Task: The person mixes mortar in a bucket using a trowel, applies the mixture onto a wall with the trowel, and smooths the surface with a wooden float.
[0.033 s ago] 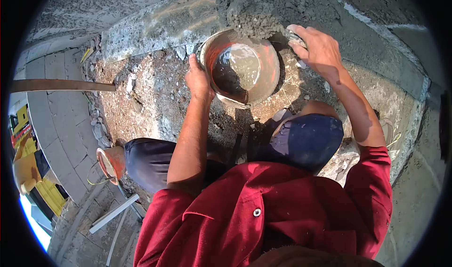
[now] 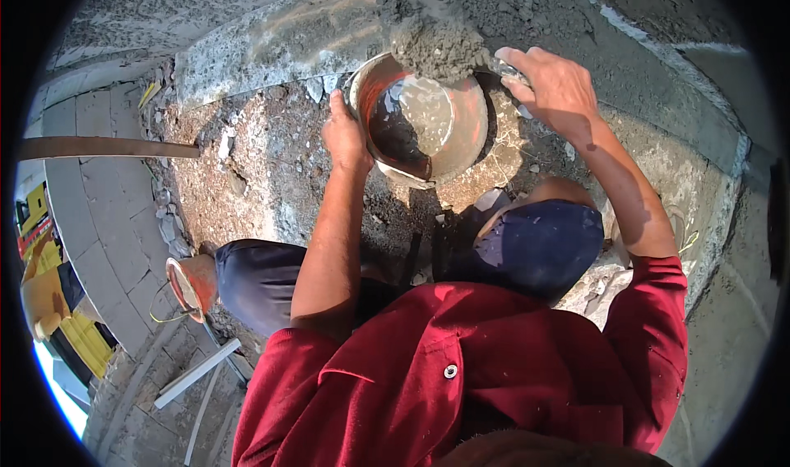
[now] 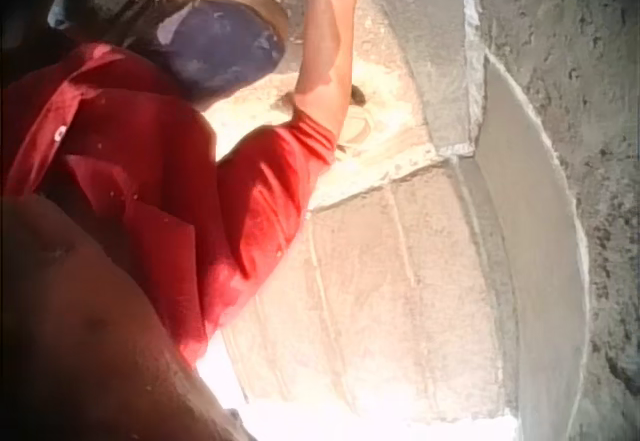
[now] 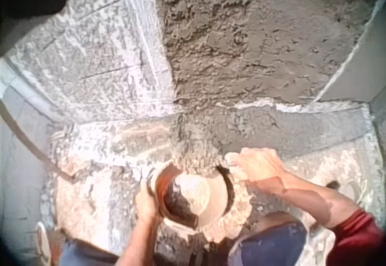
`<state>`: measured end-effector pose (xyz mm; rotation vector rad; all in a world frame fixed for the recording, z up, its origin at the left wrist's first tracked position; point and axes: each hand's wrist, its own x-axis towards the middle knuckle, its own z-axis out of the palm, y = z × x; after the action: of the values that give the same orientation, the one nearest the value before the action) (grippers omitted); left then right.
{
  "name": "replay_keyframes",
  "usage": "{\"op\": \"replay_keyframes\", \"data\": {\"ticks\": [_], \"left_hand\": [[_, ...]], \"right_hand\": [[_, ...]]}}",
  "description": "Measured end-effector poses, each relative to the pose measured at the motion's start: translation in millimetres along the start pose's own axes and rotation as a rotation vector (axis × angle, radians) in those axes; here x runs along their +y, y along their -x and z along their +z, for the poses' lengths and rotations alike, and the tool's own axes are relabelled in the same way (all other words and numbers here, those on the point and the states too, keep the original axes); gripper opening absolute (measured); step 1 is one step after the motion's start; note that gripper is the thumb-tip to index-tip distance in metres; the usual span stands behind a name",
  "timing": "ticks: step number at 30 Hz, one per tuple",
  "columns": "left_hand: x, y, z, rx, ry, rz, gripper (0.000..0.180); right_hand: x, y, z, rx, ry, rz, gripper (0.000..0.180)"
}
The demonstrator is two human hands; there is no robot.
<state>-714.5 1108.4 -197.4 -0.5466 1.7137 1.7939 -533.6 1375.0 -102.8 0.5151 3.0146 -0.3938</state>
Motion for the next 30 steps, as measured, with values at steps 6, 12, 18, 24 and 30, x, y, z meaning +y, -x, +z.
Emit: {"op": "replay_keyframes", "data": {"ticks": [6, 12, 18, 24, 30], "left_hand": [[-5.1, -16.3, -1.9, -0.047, -0.412, 0.269, 0.066], [-22.9, -19.7, -16.1, -0.017, -0.411, 0.297, 0.069], [-43.0, -18.2, -87.4, -0.039, -0.019, 0.026, 0.064], [-25.0, -14.2, -113.2, -0.035, -0.057, -0.044, 0.069], [-38.1, -30.3, -98.4, -0.043, -0.089, -0.126, 0.074]], "right_hand": [[-30.8, -38.8, -1.8, -0.018, 0.379, -0.217, 0.026], [-104.1, -38.2, 20.3, -0.164, 0.339, -0.407, 0.018], [-43.0, -24.3, -37.9, -0.194, -0.077, -0.036, 0.049], [2.3, -102.8, 103.0, -0.295, -0.753, 0.275, 0.060], [-17.9, -178.8, 172.8, -0.394, -1.418, 0.468, 0.041]]}}
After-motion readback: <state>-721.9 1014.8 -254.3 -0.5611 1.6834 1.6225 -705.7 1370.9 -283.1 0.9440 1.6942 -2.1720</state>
